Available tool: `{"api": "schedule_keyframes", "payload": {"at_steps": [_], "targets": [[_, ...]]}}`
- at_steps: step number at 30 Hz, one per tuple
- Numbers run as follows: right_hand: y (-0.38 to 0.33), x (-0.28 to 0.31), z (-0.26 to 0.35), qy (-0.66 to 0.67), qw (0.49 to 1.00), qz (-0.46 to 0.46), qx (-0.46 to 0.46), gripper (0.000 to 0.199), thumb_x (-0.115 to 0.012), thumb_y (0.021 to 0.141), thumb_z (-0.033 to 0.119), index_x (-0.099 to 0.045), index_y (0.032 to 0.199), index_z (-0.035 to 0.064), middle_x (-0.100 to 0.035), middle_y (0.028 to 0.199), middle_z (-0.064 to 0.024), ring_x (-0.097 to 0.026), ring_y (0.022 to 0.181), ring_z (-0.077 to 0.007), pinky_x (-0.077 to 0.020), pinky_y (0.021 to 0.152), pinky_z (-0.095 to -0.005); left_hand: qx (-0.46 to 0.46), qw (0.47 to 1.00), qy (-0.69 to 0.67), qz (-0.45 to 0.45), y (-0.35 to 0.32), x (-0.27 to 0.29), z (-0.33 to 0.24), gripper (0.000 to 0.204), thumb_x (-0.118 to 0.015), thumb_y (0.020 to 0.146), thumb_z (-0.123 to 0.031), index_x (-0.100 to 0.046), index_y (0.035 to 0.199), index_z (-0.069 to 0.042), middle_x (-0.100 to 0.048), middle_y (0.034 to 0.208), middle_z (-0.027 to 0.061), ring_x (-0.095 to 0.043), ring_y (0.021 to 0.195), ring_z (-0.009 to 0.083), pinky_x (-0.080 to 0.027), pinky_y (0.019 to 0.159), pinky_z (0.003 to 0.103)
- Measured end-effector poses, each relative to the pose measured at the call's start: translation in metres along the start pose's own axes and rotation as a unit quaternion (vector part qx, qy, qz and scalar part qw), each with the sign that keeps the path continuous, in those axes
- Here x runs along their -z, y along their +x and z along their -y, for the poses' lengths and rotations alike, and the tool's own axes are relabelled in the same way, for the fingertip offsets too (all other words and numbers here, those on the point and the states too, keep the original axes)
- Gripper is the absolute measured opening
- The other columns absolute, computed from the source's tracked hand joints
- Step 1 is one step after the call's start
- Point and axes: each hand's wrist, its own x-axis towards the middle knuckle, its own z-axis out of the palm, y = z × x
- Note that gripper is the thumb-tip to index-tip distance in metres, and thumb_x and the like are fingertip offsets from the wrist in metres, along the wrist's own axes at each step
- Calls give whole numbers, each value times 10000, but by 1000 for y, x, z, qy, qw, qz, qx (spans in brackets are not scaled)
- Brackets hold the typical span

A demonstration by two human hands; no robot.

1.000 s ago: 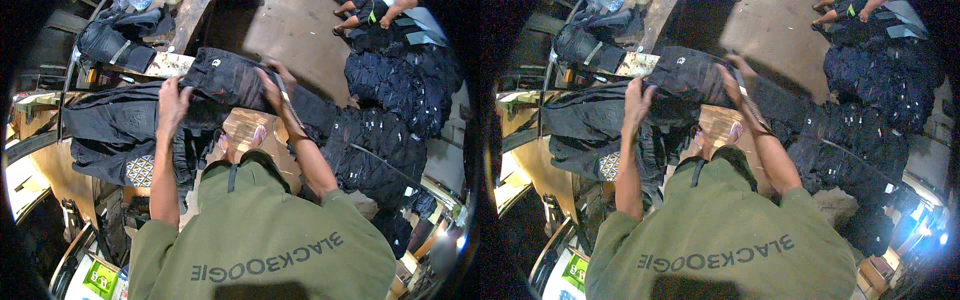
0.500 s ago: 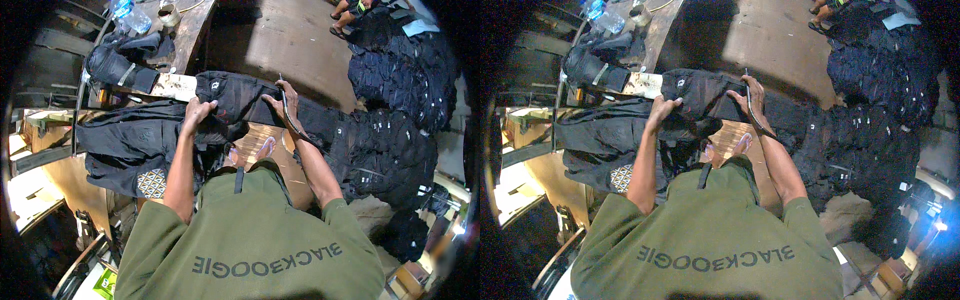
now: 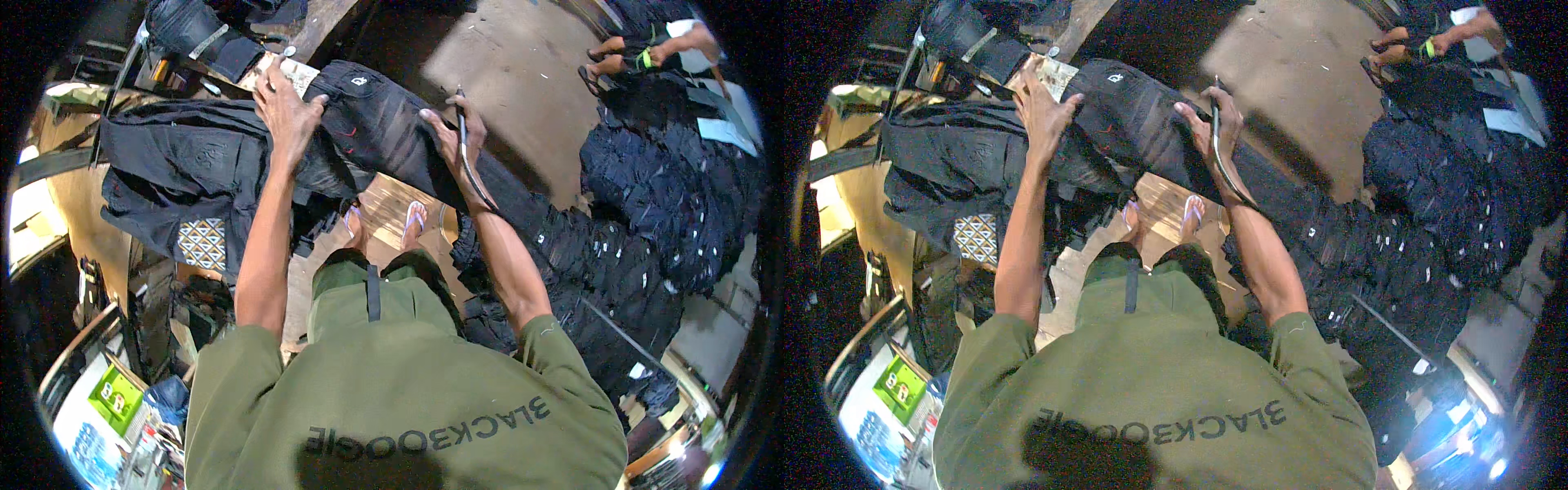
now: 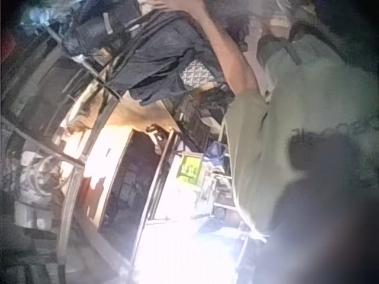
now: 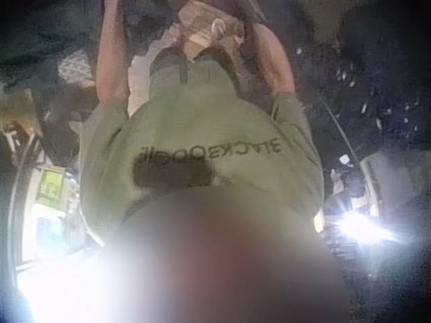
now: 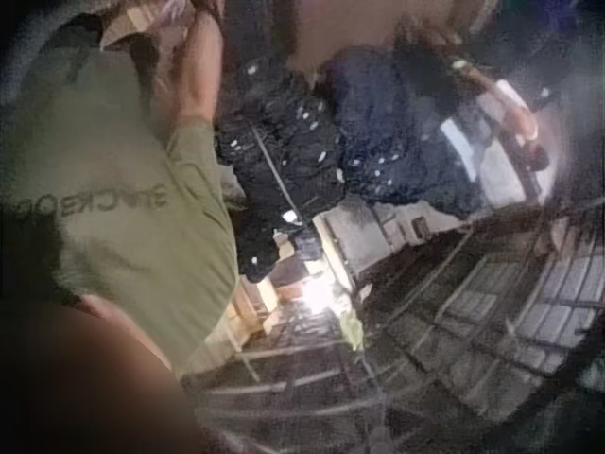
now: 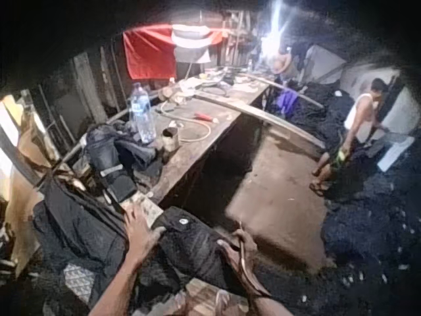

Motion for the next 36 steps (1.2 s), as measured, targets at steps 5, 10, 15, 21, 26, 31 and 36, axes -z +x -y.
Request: {"api": "schedule_keyframes", "payload": {"at_steps": [5,10,15,21,26,31,36], "targets": [[-25,77,-7,143,981,118,66,169,-795,957,129,-756,1057,-1,-789,1055,-167,-774,1000,-279,-591,912,-369,-254,963,-48,83,-62,-51,-59,908,-900,788,-507,-528,1551,-185,-334,1711,192,-287,1598,414,-246,1292,584],[-22,66,-29,126,950,199,207,284,-821,907,114,-750,1160,6,-790,1174,-187,-776,1116,-339,-595,1043,-447,-195,978,27,68,-45,-110,-39,1032,-851,688,-768,-604,1492,-170,-445,1650,219,-331,1583,414,-276,1280,563],[-8,38,-44,128,933,195,273,305,-860,842,77,-783,1131,20,-802,1148,-182,-783,1112,-324,-614,1046,-464,-150,981,31,118,-39,-118,-26,991,-899,667,-716,-645,1423,-129,-426,1655,245,-319,1589,416,-257,1279,567],[-8,35,-41,127,936,213,250,293,-876,845,105,-812,1120,28,-814,1146,-135,-780,1131,-292,-613,1053,-455,-157,981,27,107,-39,-114,-35,984,-901,663,-714,-652,1411,-125,-442,1645,238,-327,1585,416,-258,1278,569],[-9,34,-39,112,939,223,236,274,-866,862,109,-814,1118,27,-816,1145,-119,-774,1147,-270,-599,1080,-451,-153,983,21,102,-39,-117,-30,986,-904,656,-717,-656,1401,-120,-449,1641,236,-339,1577,421,-261,1277,566],[-10,33,-43,136,937,211,243,273,-861,838,82,-815,1101,28,-815,1142,-131,-777,1140,-282,-605,1069,-453,-152,983,27,103,-39,-117,-28,987,-903,653,-720,-659,1399,-121,-457,1634,233,-337,1579,415,-262,1277,560],[-11,38,-43,135,939,209,236,268,-856,822,53,-811,1084,21,-813,1136,-151,-778,1140,-299,-605,1065,-456,-162,980,31,110,-37,-115,-37,939,-882,687,-715,-662,1396,-140,-445,1636,236,-326,1578,433,-252,1271,586]]}}
